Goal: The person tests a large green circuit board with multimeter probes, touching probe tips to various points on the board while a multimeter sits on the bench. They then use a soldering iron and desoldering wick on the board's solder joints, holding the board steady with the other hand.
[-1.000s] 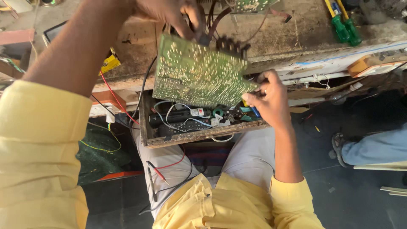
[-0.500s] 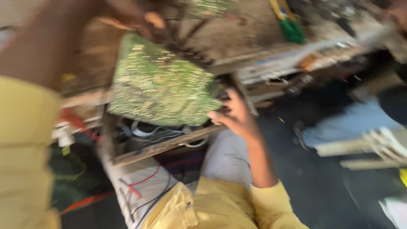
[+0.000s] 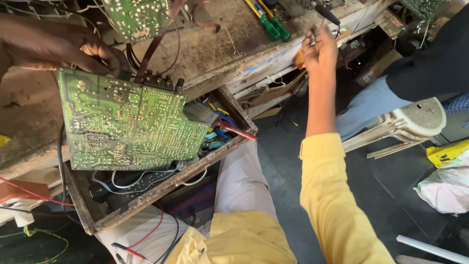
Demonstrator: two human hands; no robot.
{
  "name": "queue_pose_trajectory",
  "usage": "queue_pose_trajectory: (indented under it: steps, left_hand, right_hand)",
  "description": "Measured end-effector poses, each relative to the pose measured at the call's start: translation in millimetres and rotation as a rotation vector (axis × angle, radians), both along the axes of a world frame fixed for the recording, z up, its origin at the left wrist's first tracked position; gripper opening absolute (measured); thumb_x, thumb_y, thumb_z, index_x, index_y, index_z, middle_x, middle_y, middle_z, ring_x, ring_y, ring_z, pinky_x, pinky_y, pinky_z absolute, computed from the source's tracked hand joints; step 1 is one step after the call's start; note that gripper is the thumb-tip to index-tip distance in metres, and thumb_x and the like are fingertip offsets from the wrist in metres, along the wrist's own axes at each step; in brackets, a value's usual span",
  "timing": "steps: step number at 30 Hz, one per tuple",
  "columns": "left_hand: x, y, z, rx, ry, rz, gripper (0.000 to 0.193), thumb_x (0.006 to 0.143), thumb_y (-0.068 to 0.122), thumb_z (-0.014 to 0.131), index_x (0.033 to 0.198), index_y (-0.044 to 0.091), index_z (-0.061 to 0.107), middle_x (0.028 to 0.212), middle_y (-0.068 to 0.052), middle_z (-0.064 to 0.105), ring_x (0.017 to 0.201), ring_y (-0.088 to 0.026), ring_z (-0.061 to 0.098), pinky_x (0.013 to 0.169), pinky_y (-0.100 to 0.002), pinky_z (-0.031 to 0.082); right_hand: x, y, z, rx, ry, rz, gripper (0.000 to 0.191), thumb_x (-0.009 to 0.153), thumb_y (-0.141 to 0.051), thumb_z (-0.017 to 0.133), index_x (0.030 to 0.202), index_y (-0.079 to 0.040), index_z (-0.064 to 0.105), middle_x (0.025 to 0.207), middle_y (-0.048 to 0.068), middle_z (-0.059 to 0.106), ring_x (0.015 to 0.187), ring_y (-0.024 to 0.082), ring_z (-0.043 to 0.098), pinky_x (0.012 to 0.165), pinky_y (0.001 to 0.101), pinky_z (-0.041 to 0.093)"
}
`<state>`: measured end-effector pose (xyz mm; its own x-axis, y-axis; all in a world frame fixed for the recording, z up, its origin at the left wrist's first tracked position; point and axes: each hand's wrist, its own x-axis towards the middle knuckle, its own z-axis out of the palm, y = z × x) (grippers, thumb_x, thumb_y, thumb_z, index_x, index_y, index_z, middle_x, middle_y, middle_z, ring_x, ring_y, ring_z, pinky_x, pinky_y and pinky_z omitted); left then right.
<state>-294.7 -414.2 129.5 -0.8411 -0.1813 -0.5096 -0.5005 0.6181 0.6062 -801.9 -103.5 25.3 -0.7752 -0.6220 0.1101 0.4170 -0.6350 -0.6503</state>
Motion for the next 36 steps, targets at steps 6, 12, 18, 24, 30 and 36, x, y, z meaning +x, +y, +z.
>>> queue_pose_trajectory:
  steps: [6, 12, 18, 24, 30, 36]
  left_hand:
    - [-7, -13, -3, 0.142, -0.042, 0.009, 0.038, 0.092, 0.021, 0.077, 0.117, -0.006, 0.068, 0.126, -0.023, 0.066, 0.117, -0.037, 0.061, 0.109, -0.055, 0.046]
    - [-13, -35, -18, 0.047, -0.013, 0.068, 0.056, 0.086, 0.021, 0.076, 0.135, -0.002, 0.065, 0.139, -0.016, 0.063, 0.131, -0.028, 0.056, 0.114, -0.047, 0.040]
    - [-25, -49, -29, 0.152, 0.010, -0.124, 0.048, 0.094, 0.023, 0.074, 0.130, -0.009, 0.069, 0.143, -0.022, 0.064, 0.136, -0.034, 0.055, 0.114, -0.050, 0.033]
    - [-22, -46, -34, 0.006, 0.006, 0.078, 0.057, 0.089, 0.020, 0.077, 0.137, -0.007, 0.065, 0.143, -0.021, 0.062, 0.135, -0.032, 0.055, 0.113, -0.050, 0.035]
    - [-26, -52, -33, -0.057, -0.084, 0.151, 0.045, 0.092, 0.024, 0.077, 0.128, -0.003, 0.068, 0.141, -0.013, 0.067, 0.136, -0.023, 0.059, 0.120, -0.045, 0.038]
    - [-20, -57, -39, 0.133, 0.014, 0.081, 0.038, 0.095, 0.018, 0.074, 0.122, -0.009, 0.070, 0.139, -0.020, 0.067, 0.135, -0.033, 0.056, 0.113, -0.051, 0.035]
  right_hand:
    - [-22, -31, 11, -0.039, 0.286, -0.423, 0.022, 0.098, -0.011, 0.076, 0.110, -0.009, 0.058, 0.087, 0.004, 0.068, 0.070, 0.013, 0.063, 0.059, 0.0290, 0.054]
    - [-18, -26, 15, 0.028, 0.821, -0.919, 0.022, 0.107, -0.024, 0.062, 0.106, -0.004, 0.055, 0.080, 0.001, 0.060, 0.057, 0.009, 0.050, 0.048, 0.0261, 0.041]
    - [-22, -27, -9, 0.267, 1.268, -0.958, 0.023, 0.116, -0.022, 0.056, 0.107, -0.001, 0.055, 0.088, 0.007, 0.061, 0.074, 0.018, 0.059, 0.068, 0.0353, 0.048]
    - [-28, -50, -29, 0.414, 1.498, -0.947, 0.018, 0.114, -0.013, 0.060, 0.104, 0.002, 0.055, 0.091, 0.018, 0.064, 0.082, 0.036, 0.060, 0.076, 0.0465, 0.047]
    - [-28, -60, -28, 0.402, 1.536, -0.939, 0.018, 0.113, -0.012, 0.059, 0.104, 0.004, 0.058, 0.093, 0.020, 0.065, 0.082, 0.039, 0.062, 0.075, 0.0473, 0.047]
    - [-32, -64, -35, 0.440, 1.582, -1.000, 0.017, 0.113, -0.014, 0.061, 0.106, 0.001, 0.062, 0.092, 0.018, 0.067, 0.083, 0.037, 0.063, 0.074, 0.0459, 0.048]
